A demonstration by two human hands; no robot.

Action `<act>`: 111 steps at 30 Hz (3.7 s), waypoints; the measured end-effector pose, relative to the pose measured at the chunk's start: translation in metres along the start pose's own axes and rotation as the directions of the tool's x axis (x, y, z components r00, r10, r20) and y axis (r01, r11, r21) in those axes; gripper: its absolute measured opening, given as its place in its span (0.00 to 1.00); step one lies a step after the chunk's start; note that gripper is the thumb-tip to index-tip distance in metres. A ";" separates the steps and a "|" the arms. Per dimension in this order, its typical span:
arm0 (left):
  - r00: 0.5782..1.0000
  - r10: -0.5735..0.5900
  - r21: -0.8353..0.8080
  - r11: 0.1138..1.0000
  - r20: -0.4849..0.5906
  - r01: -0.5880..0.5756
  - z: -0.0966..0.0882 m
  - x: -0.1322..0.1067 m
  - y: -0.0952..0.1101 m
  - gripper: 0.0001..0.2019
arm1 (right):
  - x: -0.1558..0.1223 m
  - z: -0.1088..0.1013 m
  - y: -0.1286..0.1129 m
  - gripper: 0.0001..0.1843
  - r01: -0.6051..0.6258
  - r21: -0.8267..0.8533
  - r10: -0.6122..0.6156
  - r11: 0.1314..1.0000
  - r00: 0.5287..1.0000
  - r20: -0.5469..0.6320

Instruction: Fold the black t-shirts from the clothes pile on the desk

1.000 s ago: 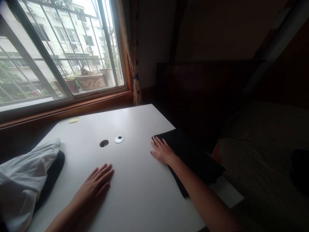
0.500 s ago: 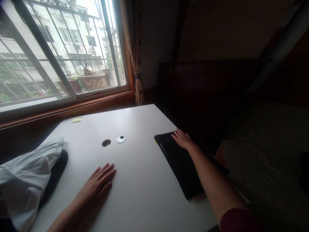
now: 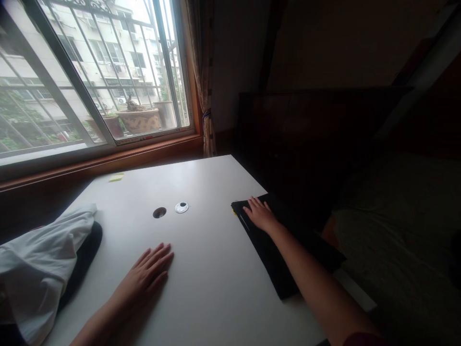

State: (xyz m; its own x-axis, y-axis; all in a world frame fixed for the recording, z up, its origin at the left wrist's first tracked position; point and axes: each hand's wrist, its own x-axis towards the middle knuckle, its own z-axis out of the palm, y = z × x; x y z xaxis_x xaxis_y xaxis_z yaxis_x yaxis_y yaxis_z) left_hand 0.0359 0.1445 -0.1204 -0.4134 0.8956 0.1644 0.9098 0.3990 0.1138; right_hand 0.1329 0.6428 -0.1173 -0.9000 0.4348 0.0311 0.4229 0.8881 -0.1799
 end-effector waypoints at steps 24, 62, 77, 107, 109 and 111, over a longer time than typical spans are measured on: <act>1.000 0.002 0.034 0.999 0.008 -0.002 0.002 -0.001 -0.001 0.28 | -0.043 -0.014 -0.074 0.25 0.584 0.151 -0.592 0.798 0.806 0.007; 1.000 0.003 0.042 0.999 0.007 -0.004 -0.002 0.001 0.002 0.28 | 0.043 -0.025 0.057 0.14 -0.093 0.898 0.338 0.429 0.939 -0.064; 1.000 -0.001 0.026 1.000 -0.004 0.001 0.000 0.001 0.001 0.28 | 0.014 0.001 0.040 0.28 0.072 0.365 0.009 0.928 0.977 -0.215; 0.998 0.016 -0.007 1.000 -0.054 -0.017 0.000 0.000 0.001 0.27 | -0.069 -0.028 0.026 0.26 -0.051 0.986 0.050 0.159 0.998 0.044; 0.999 0.014 0.001 1.000 -0.045 -0.014 0.000 0.000 0.000 0.27 | -0.067 -0.027 0.058 0.25 -0.067 0.986 0.185 0.152 0.982 0.039; 0.999 0.014 0.000 1.000 -0.050 -0.014 0.001 0.000 0.000 0.27 | -0.068 -0.026 0.086 0.24 -0.067 0.976 0.340 0.208 0.940 -0.008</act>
State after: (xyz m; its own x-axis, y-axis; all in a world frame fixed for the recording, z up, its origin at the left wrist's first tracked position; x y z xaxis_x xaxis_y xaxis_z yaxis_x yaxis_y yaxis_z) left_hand 0.0361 0.1448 -0.1211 -0.4015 0.8904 0.2146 0.9157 0.3860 0.1116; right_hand 0.2331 0.6940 -0.1094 -0.7018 0.7120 -0.0237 0.0448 0.0110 -0.9989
